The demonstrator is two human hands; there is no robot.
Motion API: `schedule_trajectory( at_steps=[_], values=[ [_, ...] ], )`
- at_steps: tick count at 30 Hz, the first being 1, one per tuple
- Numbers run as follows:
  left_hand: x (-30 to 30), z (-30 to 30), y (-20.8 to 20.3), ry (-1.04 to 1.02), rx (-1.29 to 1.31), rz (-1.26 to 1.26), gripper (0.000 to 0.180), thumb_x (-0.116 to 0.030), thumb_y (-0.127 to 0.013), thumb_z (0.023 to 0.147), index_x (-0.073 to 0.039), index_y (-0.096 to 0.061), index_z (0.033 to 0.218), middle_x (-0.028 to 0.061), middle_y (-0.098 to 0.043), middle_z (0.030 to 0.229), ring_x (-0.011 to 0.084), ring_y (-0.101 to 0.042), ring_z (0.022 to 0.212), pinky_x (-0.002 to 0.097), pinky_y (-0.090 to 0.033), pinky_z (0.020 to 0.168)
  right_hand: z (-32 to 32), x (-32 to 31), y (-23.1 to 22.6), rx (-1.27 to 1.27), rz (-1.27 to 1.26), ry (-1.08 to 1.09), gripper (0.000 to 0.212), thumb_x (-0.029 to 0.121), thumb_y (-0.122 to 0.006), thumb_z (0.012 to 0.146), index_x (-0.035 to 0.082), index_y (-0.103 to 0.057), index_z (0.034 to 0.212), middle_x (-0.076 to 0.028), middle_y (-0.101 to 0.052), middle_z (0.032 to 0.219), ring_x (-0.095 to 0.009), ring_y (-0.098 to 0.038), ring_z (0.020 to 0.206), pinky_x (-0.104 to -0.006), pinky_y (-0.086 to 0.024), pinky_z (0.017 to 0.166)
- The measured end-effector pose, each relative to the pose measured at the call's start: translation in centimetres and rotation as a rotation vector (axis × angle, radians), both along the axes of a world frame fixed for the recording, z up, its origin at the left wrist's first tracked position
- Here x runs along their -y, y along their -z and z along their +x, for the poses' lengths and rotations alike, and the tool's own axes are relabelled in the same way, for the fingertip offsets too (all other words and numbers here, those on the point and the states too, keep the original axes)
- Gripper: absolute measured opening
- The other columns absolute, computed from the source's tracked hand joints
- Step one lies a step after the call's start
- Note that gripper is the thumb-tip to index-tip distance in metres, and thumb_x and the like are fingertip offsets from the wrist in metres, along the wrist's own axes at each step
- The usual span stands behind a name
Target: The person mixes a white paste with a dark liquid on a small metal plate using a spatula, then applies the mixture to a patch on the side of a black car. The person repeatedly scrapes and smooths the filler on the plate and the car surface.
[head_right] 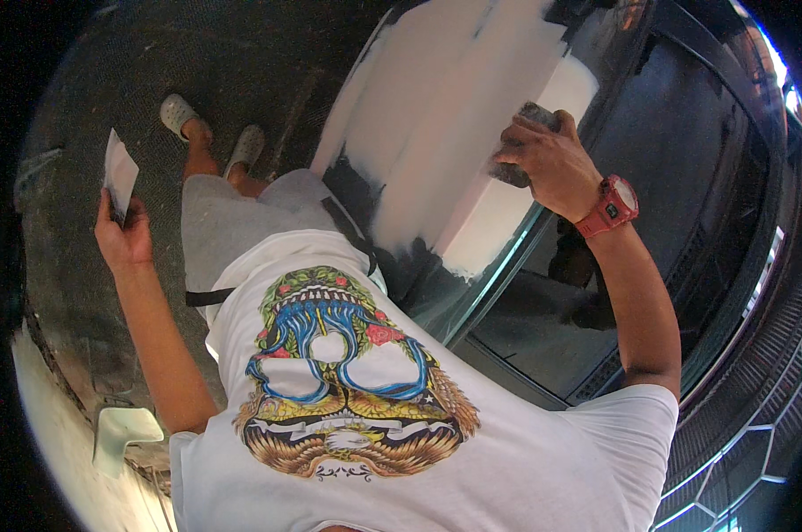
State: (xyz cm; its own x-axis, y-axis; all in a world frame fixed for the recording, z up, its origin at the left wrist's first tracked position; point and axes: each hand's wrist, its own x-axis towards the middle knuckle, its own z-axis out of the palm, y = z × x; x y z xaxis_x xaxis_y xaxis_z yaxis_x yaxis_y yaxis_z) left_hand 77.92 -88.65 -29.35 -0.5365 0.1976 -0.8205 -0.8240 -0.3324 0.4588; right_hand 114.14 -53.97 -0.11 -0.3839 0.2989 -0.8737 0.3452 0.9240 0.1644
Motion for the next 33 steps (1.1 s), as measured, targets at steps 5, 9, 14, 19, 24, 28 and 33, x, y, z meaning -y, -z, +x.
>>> schedule_trajectory(
  at_steps=[5,9,14,19,24,28,33],
  values=[
    [1.0,-0.3,1.0,0.001,-0.006,0.027,0.024,-0.014,-0.057,0.104,0.007,-0.059,0.114,0.0133,-0.066,0.106,0.0221,-0.066,0.089,0.033,-0.056,0.073,0.6,-0.2,0.7,-0.003,-0.016,-0.025,0.056,-0.01,-0.07,0.073,0.026,-0.074,0.116,0.005,-0.064,0.131,-0.017,-0.047,0.138,-0.052,-0.026,0.111],
    [0.9,-0.5,1.4,0.003,0.01,0.029,0.023,-0.014,-0.057,0.104,0.007,-0.06,0.112,0.0129,-0.067,0.103,0.0217,-0.066,0.088,0.0324,-0.056,0.072,0.2,-0.1,0.3,0.065,-0.027,0.02,0.054,-0.01,-0.068,0.075,0.025,-0.074,0.116,0.005,-0.061,0.136,-0.017,-0.046,0.139,-0.0543,-0.025,0.113],
    [-0.3,-0.6,0.6,-0.012,0.019,-0.006,0.026,-0.013,-0.054,0.105,0.007,-0.057,0.121,0.0144,-0.06,0.112,0.0223,-0.058,0.097,0.0339,-0.05,0.081,-0.9,-1.0,-2.7,-0.034,0.056,-0.053,0.058,-0.012,-0.063,0.074,0.025,-0.074,0.118,0.002,-0.058,0.141,-0.017,-0.044,0.142,-0.0549,-0.026,0.112],
    [-0.3,-1.3,0.8,-0.002,0.015,0.053,0.023,-0.015,-0.058,0.104,0.006,-0.061,0.112,0.0124,-0.066,0.103,0.0199,-0.064,0.087,0.0318,-0.054,0.073,-1.7,-3.5,-1.8,-0.046,0.101,-0.089,0.066,-0.017,-0.063,0.07,0.023,-0.074,0.121,-0.001,-0.057,0.144,-0.02,-0.04,0.147,-0.0543,-0.023,0.113],
    [0.3,-1.4,0.0,-0.017,0.007,0.009,0.022,-0.015,-0.058,0.104,0.006,-0.06,0.112,0.0123,-0.065,0.103,0.0198,-0.063,0.086,0.0318,-0.053,0.072,-1.5,-4.0,-0.6,-0.029,0.047,-0.056,0.064,-0.017,-0.059,0.073,0.027,-0.074,0.118,0.005,-0.063,0.132,-0.015,-0.049,0.137,-0.0523,-0.025,0.113],
    [1.0,-1.8,0.8,0.0,0.01,0.003,0.023,-0.015,-0.057,0.104,0.006,-0.06,0.112,0.0121,-0.065,0.102,0.0197,-0.063,0.085,0.0317,-0.053,0.071,-1.9,-3.8,-0.7,0.034,0.007,0.081,0.062,-0.02,-0.062,0.07,0.022,-0.076,0.114,0.002,-0.062,0.138,-0.02,-0.051,0.134,-0.0509,-0.021,0.115],
    [0.6,-1.7,0.9,-0.007,0.019,-0.013,0.023,-0.015,-0.057,0.104,0.006,-0.061,0.112,0.0121,-0.066,0.102,0.0197,-0.064,0.085,0.0316,-0.054,0.07,-2.0,-3.9,-2.7,-0.026,0.038,-0.038,0.062,-0.016,-0.061,0.072,0.026,-0.075,0.116,0.005,-0.062,0.133,-0.016,-0.053,0.132,-0.0543,-0.022,0.116]
  ],
)
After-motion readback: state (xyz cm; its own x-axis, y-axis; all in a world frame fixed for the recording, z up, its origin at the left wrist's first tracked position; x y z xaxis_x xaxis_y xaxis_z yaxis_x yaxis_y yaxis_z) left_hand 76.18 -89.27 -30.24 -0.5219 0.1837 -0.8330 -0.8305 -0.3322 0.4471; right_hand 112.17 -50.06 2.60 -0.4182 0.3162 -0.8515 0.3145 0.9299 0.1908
